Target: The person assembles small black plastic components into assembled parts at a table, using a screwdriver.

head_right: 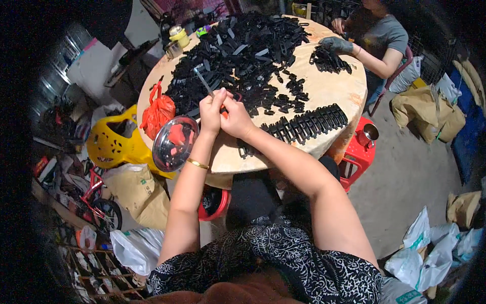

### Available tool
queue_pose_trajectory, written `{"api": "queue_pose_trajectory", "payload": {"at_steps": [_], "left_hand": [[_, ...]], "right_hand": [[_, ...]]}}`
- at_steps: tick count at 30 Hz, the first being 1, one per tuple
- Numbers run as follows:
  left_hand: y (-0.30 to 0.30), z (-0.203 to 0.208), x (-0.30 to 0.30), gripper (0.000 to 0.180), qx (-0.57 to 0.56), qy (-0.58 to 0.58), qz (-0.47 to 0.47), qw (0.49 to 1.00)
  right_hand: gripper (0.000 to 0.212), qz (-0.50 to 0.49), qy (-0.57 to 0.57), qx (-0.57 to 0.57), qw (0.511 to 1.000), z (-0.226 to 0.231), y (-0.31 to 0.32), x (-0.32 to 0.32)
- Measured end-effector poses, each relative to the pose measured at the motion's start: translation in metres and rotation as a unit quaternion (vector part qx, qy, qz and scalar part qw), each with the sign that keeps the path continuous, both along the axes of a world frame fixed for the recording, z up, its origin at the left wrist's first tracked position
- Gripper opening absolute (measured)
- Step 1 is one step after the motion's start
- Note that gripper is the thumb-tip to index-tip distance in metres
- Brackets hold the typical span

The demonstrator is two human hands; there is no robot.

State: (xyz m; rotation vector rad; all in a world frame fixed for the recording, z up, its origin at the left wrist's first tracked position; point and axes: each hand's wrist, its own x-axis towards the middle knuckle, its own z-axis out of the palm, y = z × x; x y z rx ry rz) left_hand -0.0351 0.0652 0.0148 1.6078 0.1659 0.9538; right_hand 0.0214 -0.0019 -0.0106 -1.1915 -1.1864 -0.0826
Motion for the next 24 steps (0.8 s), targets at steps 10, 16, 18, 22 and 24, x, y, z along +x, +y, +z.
{"api": "queue_pose_trajectory", "payload": {"at_steps": [10, 16, 18, 22, 24], "left_hand": [[-0.002, -0.008, 0.0, 0.022, 0.012, -0.009, 0.009, 1.0], [0.012, -0.001, -0.006, 0.036, -0.046, 0.032, 0.014, 0.998], [0.002, 0.001, -0.023, 0.041, -0.098, 0.002, 0.054, 0.994], [-0.049, -0.022, -0.038, 0.039, 0.094, 0.049, 0.121, 0.987], [-0.068, -0.035, -0.044, 0.042, 0.309, 0.116, 0.082, 0.94]], "right_hand": [[0.032, 0.01, 0.012, 0.005, 1.0, 0.0, -0.007, -0.004], [0.028, 0.036, -0.03, -0.062, 0.997, 0.017, -0.009, -0.001], [0.026, -0.017, 0.014, -0.087, 0.996, 0.023, 0.003, 0.006], [0.031, -0.133, 0.041, -0.199, 0.97, 0.019, 0.018, 0.052], [0.035, -0.139, 0.061, -0.223, 0.963, 0.011, 0.016, 0.065]]}}
